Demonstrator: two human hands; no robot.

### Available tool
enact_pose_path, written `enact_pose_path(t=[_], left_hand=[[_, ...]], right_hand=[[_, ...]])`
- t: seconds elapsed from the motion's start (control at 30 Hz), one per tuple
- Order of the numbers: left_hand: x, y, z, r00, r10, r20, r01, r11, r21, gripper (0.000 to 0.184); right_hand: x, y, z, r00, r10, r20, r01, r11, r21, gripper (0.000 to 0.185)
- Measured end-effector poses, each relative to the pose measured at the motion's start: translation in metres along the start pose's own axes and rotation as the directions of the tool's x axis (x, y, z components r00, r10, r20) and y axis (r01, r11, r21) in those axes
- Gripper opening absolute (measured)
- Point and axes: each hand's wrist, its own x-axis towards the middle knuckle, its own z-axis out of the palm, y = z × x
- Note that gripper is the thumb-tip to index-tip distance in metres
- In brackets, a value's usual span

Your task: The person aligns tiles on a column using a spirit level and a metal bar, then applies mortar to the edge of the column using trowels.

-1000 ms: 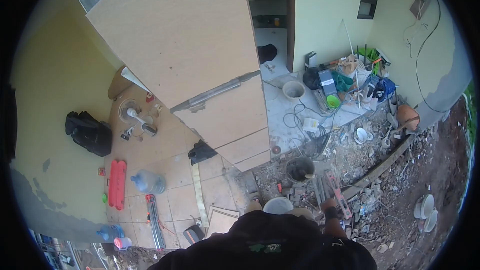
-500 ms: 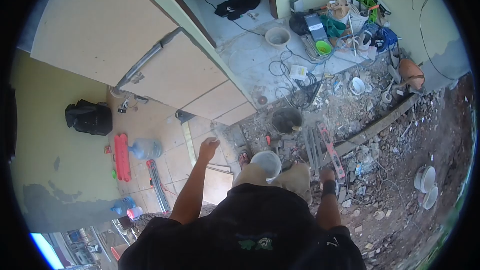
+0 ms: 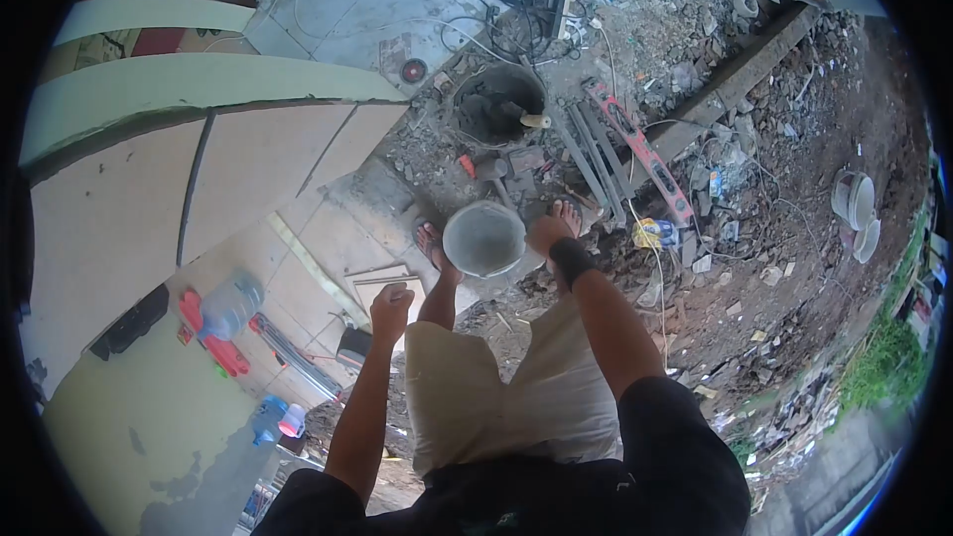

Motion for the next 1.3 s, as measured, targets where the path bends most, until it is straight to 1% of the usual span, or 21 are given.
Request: enact_pose_path(t=[0.07, 0.17, 0.2, 0.27, 0.3, 0.4, 0.47, 0.53, 0.57, 0.7, 0.8, 0.87, 0.9, 0.93, 1.0, 1.07, 1.1, 1.17, 1.2, 1.27, 1.3], left_hand=[[0.066, -0.045, 0.042, 0.996, -0.065, 0.055, 0.058, 0.991, 0.123, 0.044], [0.150, -0.131, 0.102, 0.990, -0.101, 0.097, 0.081, 0.978, 0.193, 0.053], [0.181, -0.148, 0.125, 0.991, -0.083, 0.101, 0.060, 0.976, 0.208, 0.057], [0.237, -0.177, 0.157, 0.966, 0.004, 0.259, -0.063, 0.973, 0.222, 0.068], [0.248, -0.180, 0.169, 0.980, 0.003, 0.201, -0.062, 0.956, 0.286, 0.073], [0.294, -0.196, 0.199, 0.965, -0.008, 0.262, -0.041, 0.982, 0.182, 0.083], [0.299, -0.165, 0.201, 0.954, 0.064, 0.293, -0.118, 0.978, 0.172, 0.077], [0.298, -0.137, 0.199, 0.881, 0.106, 0.461, -0.248, 0.933, 0.260, 0.071], [0.298, -0.136, 0.201, 0.864, 0.193, 0.466, -0.326, 0.919, 0.223, 0.066], [0.307, -0.130, 0.214, 0.840, 0.359, 0.406, -0.482, 0.838, 0.256, 0.064], [0.312, -0.126, 0.218, 0.800, 0.377, 0.466, -0.540, 0.791, 0.289, 0.064], [0.323, -0.127, 0.222, 0.793, 0.278, 0.542, -0.490, 0.819, 0.297, 0.063], [0.322, -0.125, 0.221, 0.796, 0.286, 0.534, -0.491, 0.821, 0.291, 0.063], [0.322, -0.119, 0.219, 0.801, 0.207, 0.562, -0.436, 0.844, 0.311, 0.059], [0.318, -0.110, 0.214, 0.802, 0.146, 0.580, -0.391, 0.862, 0.323, 0.056], [0.306, -0.105, 0.208, 0.828, 0.399, 0.393, -0.487, 0.860, 0.154, 0.048], [0.305, -0.098, 0.208, 0.828, 0.407, 0.386, -0.492, 0.858, 0.149, 0.048], [0.298, -0.071, 0.216, 0.868, 0.497, -0.009, -0.492, 0.861, 0.132, 0.051], [0.295, -0.048, 0.219, 0.863, 0.504, -0.009, -0.500, 0.857, 0.123, 0.051], [0.282, 0.002, 0.223, 0.948, 0.309, 0.070, -0.291, 0.937, -0.195, 0.056], [0.282, 0.024, 0.229, 0.958, 0.131, 0.255, -0.023, 0.921, -0.388, 0.061]], right_hand=[[0.021, -0.045, -0.021, 0.838, 0.027, 0.545, -0.128, 0.981, 0.147, 0.032], [0.040, -0.055, 0.057, 0.804, 0.351, 0.480, -0.506, 0.827, 0.245, 0.033], [0.051, -0.053, 0.078, 0.794, 0.369, 0.483, -0.522, 0.822, 0.229, 0.033], [0.046, -0.037, 0.118, 0.656, 0.718, 0.235, -0.737, 0.540, 0.406, 0.029], [0.050, -0.020, 0.138, 0.685, 0.720, 0.109, -0.689, 0.593, 0.417, 0.027], [0.077, -0.008, 0.085, 0.758, 0.651, 0.045, -0.632, 0.716, 0.297, 0.028], [0.103, 0.040, 0.140, 0.903, 0.417, -0.105, -0.354, 0.859, 0.371, 0.032], [0.150, 0.037, 0.125, 0.746, 0.581, 0.326, -0.660, 0.710, 0.246, 0.043], [0.168, 0.047, 0.148, 0.721, 0.570, 0.394, -0.675, 0.706, 0.213, 0.045], [0.218, 0.086, 0.269, 0.777, 0.538, 0.328, -0.620, 0.744, 0.248, 0.054], [0.209, 0.059, 0.219, 0.756, 0.594, 0.275, -0.654, 0.700, 0.288, 0.044], [0.204, 0.069, 0.222, 0.485, 0.806, 0.338, -0.672, 0.096, 0.734, 0.049], [0.192, 0.068, 0.217, 0.550, 0.817, 0.170, -0.504, 0.163, 0.848, 0.043], [0.181, 0.063, 0.197, 0.558, 0.815, 0.155, -0.491, 0.175, 0.853, 0.043], [0.159, 0.057, 0.151, 0.735, 0.677, 0.043, -0.465, 0.456, 0.759, 0.040], [0.144, 0.063, 0.134, 0.812, 0.551, 0.192, -0.387, 0.262, 0.884, 0.035], [0.135, 0.063, 0.123, 0.816, 0.549, 0.181, -0.378, 0.269, 0.886, 0.035], [0.114, 0.054, 0.064, 0.853, 0.443, 0.275, -0.394, 0.203, 0.896, 0.029], [0.107, 0.047, 0.032, 0.882, 0.436, 0.181, -0.346, 0.334, 0.877, 0.026], [0.095, 0.064, 0.026, 0.920, 0.393, 0.013, -0.199, 0.437, 0.877, 0.024], [0.090, 0.062, 0.016, 0.918, 0.396, 0.010, -0.198, 0.436, 0.878, 0.024]])
